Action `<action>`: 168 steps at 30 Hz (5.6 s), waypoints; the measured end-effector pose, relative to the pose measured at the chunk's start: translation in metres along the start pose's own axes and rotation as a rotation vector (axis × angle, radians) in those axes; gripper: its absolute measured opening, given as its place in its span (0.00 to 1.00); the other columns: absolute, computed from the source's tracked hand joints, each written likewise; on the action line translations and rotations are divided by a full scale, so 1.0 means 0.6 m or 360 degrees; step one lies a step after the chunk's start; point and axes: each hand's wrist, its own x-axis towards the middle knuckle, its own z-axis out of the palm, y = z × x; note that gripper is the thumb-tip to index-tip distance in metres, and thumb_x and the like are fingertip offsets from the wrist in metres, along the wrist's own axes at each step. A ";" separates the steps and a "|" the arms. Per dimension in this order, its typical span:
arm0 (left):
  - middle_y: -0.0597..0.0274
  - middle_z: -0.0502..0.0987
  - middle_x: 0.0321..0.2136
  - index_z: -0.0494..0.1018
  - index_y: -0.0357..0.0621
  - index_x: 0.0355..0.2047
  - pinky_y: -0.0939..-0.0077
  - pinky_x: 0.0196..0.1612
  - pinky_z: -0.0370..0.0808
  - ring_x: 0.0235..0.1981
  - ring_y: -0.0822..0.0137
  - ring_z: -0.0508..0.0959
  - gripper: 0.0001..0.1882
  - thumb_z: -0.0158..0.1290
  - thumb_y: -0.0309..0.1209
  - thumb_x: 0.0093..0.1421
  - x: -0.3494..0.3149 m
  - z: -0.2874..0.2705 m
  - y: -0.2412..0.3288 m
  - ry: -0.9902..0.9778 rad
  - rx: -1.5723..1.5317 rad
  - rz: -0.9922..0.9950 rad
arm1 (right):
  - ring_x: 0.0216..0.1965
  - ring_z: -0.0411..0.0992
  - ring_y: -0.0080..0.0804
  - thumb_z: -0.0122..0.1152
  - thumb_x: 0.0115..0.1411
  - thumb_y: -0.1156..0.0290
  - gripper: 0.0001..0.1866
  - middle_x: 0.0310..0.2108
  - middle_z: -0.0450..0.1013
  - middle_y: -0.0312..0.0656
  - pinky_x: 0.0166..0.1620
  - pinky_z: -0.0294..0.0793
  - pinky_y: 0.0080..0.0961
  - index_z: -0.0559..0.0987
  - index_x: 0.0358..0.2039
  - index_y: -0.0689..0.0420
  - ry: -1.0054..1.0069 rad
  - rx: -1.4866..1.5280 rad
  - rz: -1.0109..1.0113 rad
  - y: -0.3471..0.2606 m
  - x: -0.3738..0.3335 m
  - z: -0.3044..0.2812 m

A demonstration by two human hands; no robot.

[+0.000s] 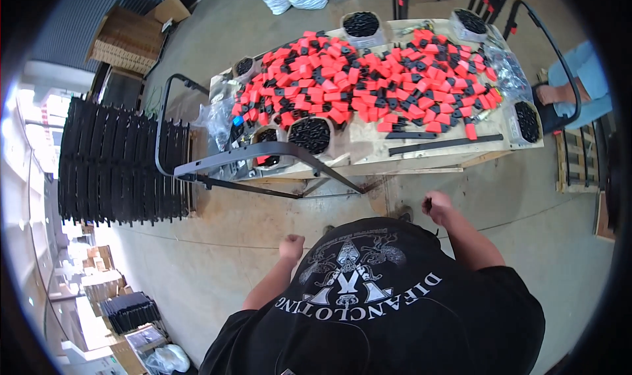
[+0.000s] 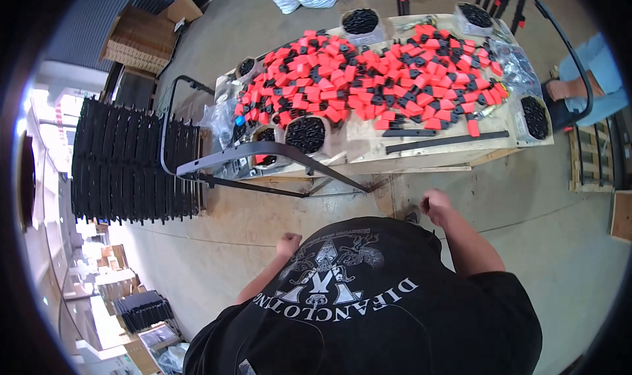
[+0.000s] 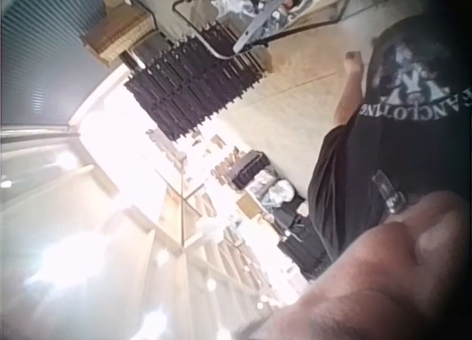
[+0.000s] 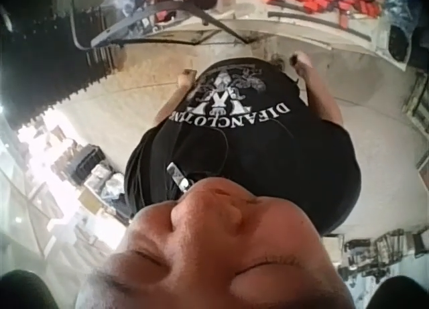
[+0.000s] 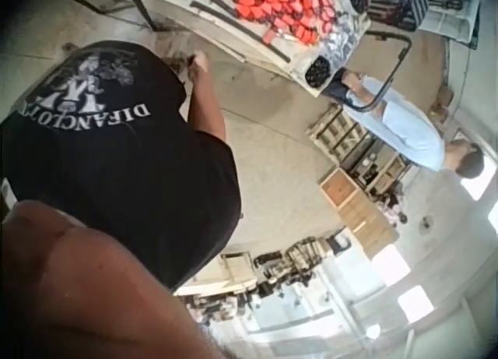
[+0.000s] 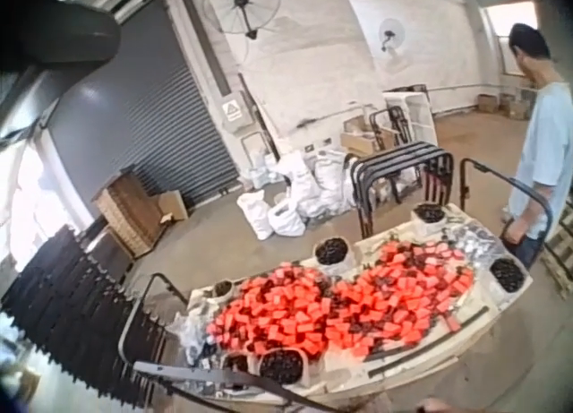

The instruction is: Assemble industrial metal frames by attaching protective plastic caps and tightening fasteners using a wrench.

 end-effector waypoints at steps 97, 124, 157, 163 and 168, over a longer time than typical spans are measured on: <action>0.59 0.81 0.38 0.74 0.33 0.46 0.77 0.42 0.76 0.36 0.71 0.79 0.16 0.63 0.26 0.60 0.161 -0.076 0.306 -0.1451 -0.0630 0.0596 | 0.19 0.57 0.16 0.58 0.70 0.58 0.15 0.21 0.62 0.27 0.21 0.53 0.18 0.74 0.36 0.59 -0.0345 -0.0129 -0.0267 -0.026 -0.095 0.543; 0.58 0.78 0.47 0.71 0.34 0.55 0.69 0.58 0.75 0.49 0.66 0.79 0.21 0.60 0.33 0.66 0.180 -0.069 0.303 -0.1717 -0.0918 0.0279 | 0.21 0.58 0.14 0.59 0.69 0.57 0.13 0.25 0.65 0.27 0.22 0.54 0.16 0.77 0.37 0.54 -0.0434 -0.0045 -0.0241 -0.035 -0.086 0.558; 0.62 0.80 0.38 0.72 0.36 0.51 0.76 0.43 0.77 0.37 0.71 0.79 0.23 0.64 0.28 0.57 0.167 -0.141 0.297 -0.1332 -0.0183 0.0742 | 0.38 0.79 0.44 0.56 0.63 0.42 0.30 0.36 0.80 0.50 0.41 0.77 0.41 0.79 0.40 0.61 -0.0235 -0.1830 -0.0514 -0.057 -0.120 0.573; 0.63 0.79 0.34 0.76 0.39 0.43 0.74 0.40 0.76 0.33 0.72 0.77 0.15 0.65 0.29 0.58 0.121 -0.221 0.319 -0.1046 -0.0637 0.1389 | 0.47 0.77 0.44 0.45 0.69 0.39 0.34 0.44 0.78 0.48 0.50 0.76 0.38 0.77 0.50 0.62 -0.1166 0.0435 0.0099 -0.047 -0.173 0.579; 0.53 0.79 0.38 0.80 0.43 0.41 0.59 0.49 0.76 0.42 0.51 0.78 0.16 0.66 0.30 0.51 0.105 -0.243 0.350 -0.0660 -0.0105 0.2341 | 0.51 0.76 0.42 0.44 0.70 0.39 0.36 0.50 0.77 0.49 0.56 0.74 0.41 0.75 0.55 0.63 -0.1224 0.0564 0.0046 -0.043 -0.178 0.603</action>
